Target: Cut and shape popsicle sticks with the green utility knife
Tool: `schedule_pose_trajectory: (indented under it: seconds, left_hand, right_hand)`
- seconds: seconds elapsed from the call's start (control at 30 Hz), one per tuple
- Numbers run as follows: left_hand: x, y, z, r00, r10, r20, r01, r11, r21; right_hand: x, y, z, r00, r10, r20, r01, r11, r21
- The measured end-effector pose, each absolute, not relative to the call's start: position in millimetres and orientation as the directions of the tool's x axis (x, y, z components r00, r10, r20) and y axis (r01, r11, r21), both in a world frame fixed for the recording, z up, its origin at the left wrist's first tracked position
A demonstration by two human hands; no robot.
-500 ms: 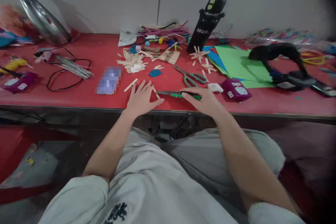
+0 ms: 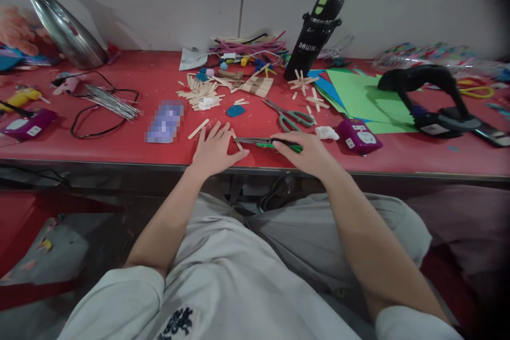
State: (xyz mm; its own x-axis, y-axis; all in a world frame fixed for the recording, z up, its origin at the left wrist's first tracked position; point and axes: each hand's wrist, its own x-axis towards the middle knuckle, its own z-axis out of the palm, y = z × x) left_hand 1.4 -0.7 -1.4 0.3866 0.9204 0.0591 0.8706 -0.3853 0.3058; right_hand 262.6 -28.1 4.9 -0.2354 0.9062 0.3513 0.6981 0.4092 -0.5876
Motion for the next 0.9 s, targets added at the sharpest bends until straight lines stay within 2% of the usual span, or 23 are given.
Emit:
schedule_pose_trajectory:
  seconds: [0.23, 0.43, 0.9]
  left_hand:
    - [3, -1, -1, 0.385, 0.921, 0.052, 0.872, -0.382, 0.307]
    - [3, -1, -1, 0.384, 0.921, 0.061, 0.872, -0.384, 0.304]
    - [3, 0, -2, 0.382, 0.921, 0.076, 0.867, -0.386, 0.316]
  right_hand:
    - [270, -29, 9, -0.217, 0.908, 0.359, 0.73, 0.395, -0.557]
    - [261, -27, 6, -0.217, 0.921, 0.322, 0.709, 0.376, -0.597]
    - [262, -20, 9, -0.193, 0.941, 0.277, 0.725, 0.327, -0.607]
